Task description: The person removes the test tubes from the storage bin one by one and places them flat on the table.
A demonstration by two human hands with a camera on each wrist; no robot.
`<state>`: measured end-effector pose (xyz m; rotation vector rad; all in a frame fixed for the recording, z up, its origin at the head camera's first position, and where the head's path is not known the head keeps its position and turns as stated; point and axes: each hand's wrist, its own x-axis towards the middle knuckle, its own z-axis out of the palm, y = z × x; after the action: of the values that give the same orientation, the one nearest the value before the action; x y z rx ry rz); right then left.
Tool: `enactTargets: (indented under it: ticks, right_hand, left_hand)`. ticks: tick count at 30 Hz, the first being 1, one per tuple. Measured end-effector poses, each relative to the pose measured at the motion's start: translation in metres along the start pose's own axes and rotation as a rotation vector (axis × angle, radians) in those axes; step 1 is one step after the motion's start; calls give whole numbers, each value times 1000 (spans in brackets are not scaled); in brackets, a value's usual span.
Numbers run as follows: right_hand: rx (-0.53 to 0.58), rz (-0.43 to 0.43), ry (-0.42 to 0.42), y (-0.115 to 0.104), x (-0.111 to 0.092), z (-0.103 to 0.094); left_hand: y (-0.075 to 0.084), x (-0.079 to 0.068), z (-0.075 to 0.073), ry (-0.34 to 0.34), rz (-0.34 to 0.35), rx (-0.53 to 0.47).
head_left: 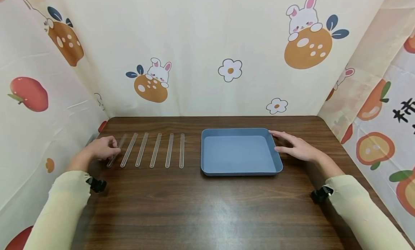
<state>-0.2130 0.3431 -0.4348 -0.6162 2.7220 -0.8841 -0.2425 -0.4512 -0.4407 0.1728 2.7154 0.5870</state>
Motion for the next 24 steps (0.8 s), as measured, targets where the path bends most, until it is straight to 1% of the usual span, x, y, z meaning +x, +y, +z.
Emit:
enactTargets:
  ticks: [2, 4, 5, 7, 8, 9, 11, 12, 13, 14, 16, 18, 19, 20, 22, 24]
  right_hand:
    - [-1, -1, 1, 0, 0, 0]
    - [-2, 0, 2, 0, -1, 0]
    - [-1, 1, 2, 0, -1, 0]
    - [2, 3, 1, 0, -1, 0]
    - [6, 4, 0, -1, -1, 0]
    - [9, 6, -1, -1, -2, 0]
    - [10, 8, -2, -1, -2, -1]
    - [11, 9, -2, 0, -2, 0]
    - [9, 7, -2, 0, -2, 0]
    - [6, 6, -2, 0, -2, 0]
    - [-3, 3, 1, 0, -2, -1]
    - [-9, 2, 2, 0, -2, -1]
    - [-12, 0, 2, -1, -2, -1]
    - [-14, 3, 3, -1, -2, -1]
    - [-13, 7, 2, -2, -2, -2]
    - [-8, 10, -3, -3, -2, -2]
  left_hand:
    - [18, -13, -5, 0, 0, -8]
    - [29, -21, -8, -1, -9, -3]
    - [33, -23, -9, -3, -14, 6]
    - [33, -24, -10, -10, -25, 8]
    - [28, -20, -8, -8, -41, 21]
    - [22, -16, -7, -9, -42, 28]
    - [5, -4, -2, 1, -90, 46]
    - [-4, 1, 0, 0, -83, 46]
    - [-13, 7, 2, 1, -102, 46]
    - [-22, 12, 4, 0, -104, 51]
    - [-34, 21, 7, -1, -119, 46]
    - [-45, 26, 9, -15, -95, 45]
    - [-48, 29, 10, -18, -114, 51]
    - [-50, 30, 10, -21, -102, 56]
    - [-45, 26, 9, -31, -84, 56]
    - [-36, 18, 8, -28, -67, 63]
